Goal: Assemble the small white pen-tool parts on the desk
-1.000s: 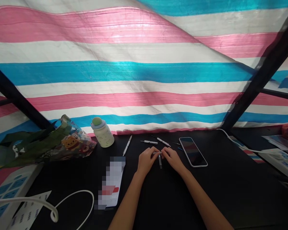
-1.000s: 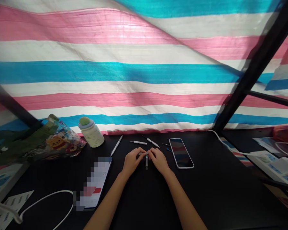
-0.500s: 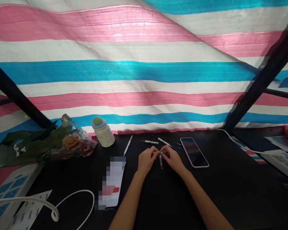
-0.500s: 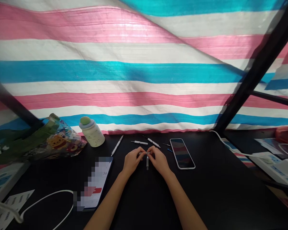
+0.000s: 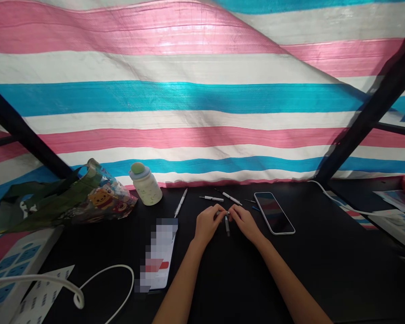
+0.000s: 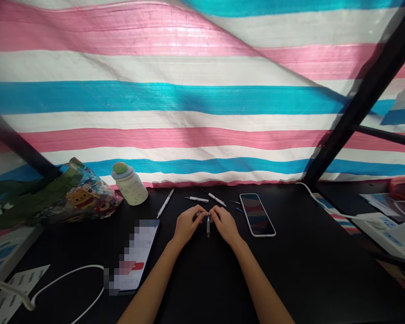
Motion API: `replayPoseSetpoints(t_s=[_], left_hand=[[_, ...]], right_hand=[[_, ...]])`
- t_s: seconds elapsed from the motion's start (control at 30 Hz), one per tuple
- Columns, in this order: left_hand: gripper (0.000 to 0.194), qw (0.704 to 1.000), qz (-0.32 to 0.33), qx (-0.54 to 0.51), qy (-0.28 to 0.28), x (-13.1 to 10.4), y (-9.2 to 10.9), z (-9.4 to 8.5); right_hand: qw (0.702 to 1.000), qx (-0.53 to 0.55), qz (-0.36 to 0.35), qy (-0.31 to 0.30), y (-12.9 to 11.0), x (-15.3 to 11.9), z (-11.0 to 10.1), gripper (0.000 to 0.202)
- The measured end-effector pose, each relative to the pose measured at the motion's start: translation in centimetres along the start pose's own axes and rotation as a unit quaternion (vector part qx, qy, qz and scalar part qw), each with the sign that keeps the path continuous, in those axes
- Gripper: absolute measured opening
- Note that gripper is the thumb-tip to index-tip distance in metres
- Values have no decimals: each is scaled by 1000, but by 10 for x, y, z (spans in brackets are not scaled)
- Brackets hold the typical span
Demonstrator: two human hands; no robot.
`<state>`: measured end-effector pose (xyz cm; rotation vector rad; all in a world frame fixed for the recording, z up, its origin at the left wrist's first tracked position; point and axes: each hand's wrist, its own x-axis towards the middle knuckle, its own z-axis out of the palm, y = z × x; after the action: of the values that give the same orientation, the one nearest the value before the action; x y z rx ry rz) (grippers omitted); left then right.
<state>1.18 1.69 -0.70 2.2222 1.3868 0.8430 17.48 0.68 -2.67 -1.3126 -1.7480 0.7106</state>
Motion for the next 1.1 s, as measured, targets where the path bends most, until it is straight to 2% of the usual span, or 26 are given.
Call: replayPoseSetpoints(t_s=[0.2, 0.33, 0.6, 1.1], left_hand=[[29, 1000, -19, 19, 2, 1, -4, 0], [30, 1000, -28, 6, -1, 1, -3, -1], [29, 1000, -4, -8, -11, 2, -5, 1], [28, 1000, -7, 1, -13, 5, 1, 2]], right_hand=[[1000, 29, -11, 2, 7, 1, 2, 11], [999, 24, -19, 18, 11, 3, 2, 11], [999, 23, -21, 6, 9, 2, 2, 11], [1000, 12, -14, 1, 10, 2, -3, 12]])
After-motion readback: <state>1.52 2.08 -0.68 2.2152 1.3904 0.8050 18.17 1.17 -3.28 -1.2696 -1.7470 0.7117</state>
